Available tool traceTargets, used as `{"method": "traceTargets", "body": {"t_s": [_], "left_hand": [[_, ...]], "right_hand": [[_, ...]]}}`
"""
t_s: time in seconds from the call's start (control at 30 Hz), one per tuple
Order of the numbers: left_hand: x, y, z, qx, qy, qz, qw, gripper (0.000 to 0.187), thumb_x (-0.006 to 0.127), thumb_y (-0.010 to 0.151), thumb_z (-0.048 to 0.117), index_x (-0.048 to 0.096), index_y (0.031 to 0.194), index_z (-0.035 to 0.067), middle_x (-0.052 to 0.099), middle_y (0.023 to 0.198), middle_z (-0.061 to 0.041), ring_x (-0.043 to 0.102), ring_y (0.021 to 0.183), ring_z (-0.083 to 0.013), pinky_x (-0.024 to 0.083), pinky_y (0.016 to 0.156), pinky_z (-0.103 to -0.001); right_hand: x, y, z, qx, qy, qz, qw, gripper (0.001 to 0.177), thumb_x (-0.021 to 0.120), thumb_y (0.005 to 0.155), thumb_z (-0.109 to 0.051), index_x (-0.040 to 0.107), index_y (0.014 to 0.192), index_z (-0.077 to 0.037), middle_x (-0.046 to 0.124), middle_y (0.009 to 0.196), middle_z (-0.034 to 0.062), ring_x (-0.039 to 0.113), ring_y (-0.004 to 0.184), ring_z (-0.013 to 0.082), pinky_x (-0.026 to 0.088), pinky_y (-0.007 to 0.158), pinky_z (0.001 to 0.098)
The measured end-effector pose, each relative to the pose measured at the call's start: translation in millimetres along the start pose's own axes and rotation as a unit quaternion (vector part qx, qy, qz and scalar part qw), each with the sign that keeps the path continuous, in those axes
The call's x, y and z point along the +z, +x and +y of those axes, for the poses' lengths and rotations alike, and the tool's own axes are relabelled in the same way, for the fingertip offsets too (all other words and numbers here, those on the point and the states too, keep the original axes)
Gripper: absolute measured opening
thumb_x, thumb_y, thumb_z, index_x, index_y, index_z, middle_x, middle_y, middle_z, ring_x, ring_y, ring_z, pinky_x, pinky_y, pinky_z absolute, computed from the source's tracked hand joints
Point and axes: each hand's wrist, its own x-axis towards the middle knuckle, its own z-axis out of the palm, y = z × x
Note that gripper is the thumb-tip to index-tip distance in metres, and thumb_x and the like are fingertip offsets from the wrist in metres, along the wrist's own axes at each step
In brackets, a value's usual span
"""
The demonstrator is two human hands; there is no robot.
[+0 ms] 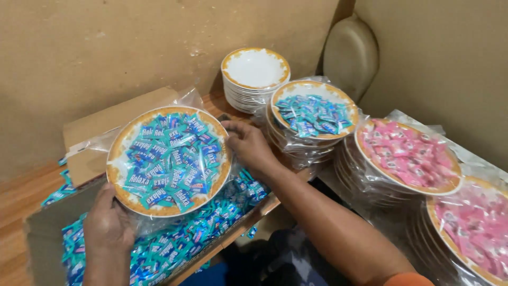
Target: The person is manually filling decorative bowls with small blue-wrapped snacks from a large box and then wrapping each filled bowl in clear plastic film.
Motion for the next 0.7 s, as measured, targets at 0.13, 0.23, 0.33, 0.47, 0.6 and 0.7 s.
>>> {"method": "traceTargets", "body": {"t_s": [0.13,0.23,0.33,0.47,0.6,0.7], "left_hand": [[52,-7,-27,0.003,-0.018,-0.073,0.997,0.019,0.06,0.1,0.015,0.07,0.116,0.009,0.073,0.115,-0.002,0.071,0.107,-0.0154,0.061,0.095,-0.033],[100,-23,-50,-0.021,-0.031,-0.168,0.985,0.021,0.055,0.103,0.013,0.067,0.118,0.004,0.072,0.117,-0.012,0.068,0.11,-0.0211,0.057,0.1,-0.034],[152,-47,-80,-0.031,-0.081,-0.317,0.944,0.02,0.049,0.104,0.007,0.065,0.116,0.003,0.066,0.122,-0.02,0.063,0.115,-0.0304,0.05,0.111,-0.05],[221,-78,-139,-0.068,-0.075,-0.373,0.922,0.019,0.052,0.103,0.006,0.067,0.114,0.004,0.069,0.117,-0.018,0.067,0.111,-0.0309,0.054,0.104,-0.048],[273,-133,-174,-0.133,-0.033,-0.377,0.916,0.026,0.059,0.096,0.003,0.068,0.12,0.007,0.071,0.115,-0.018,0.073,0.102,-0.0346,0.064,0.085,-0.044],[300,-162,-194,-0.138,0.01,-0.392,0.909,0.03,0.059,0.095,0.0,0.067,0.123,0.005,0.067,0.123,-0.019,0.069,0.11,-0.0368,0.062,0.09,-0.047]], "right_hand": [[-72,-1,-28,-0.011,-0.088,0.038,0.995,0.034,0.057,0.094,-0.005,0.07,0.123,-0.013,0.075,0.107,0.0043,0.07,0.089,0.0159,0.056,0.076,0.032],[-136,-5,-44,-0.01,-0.134,0.098,0.986,0.037,0.06,0.091,-0.009,0.071,0.126,-0.012,0.075,0.104,0.0088,0.071,0.086,0.016,0.057,0.075,0.0294],[-209,-8,-40,-0.082,-0.114,0.141,0.98,0.038,0.07,0.083,-0.01,0.073,0.12,-0.008,0.072,0.078,0.0029,0.064,0.066,0.0074,0.056,0.052,0.0209],[-300,-34,-46,-0.084,-0.142,0.194,0.967,0.038,0.072,0.085,-0.007,0.07,0.122,0.0,0.07,0.089,0.0059,0.064,0.072,0.0091,0.057,0.058,0.0218],[-373,-65,-42,-0.035,-0.185,0.223,0.957,0.041,0.071,0.086,-0.007,0.068,0.125,0.0,0.07,0.084,0.0054,0.066,0.068,0.0086,0.056,0.05,0.0187],[-416,-81,-26,-0.005,-0.187,0.237,0.953,0.043,0.073,0.084,-0.006,0.067,0.127,-0.001,0.07,0.083,0.0053,0.067,0.067,0.0091,0.056,0.048,0.0187]]}}
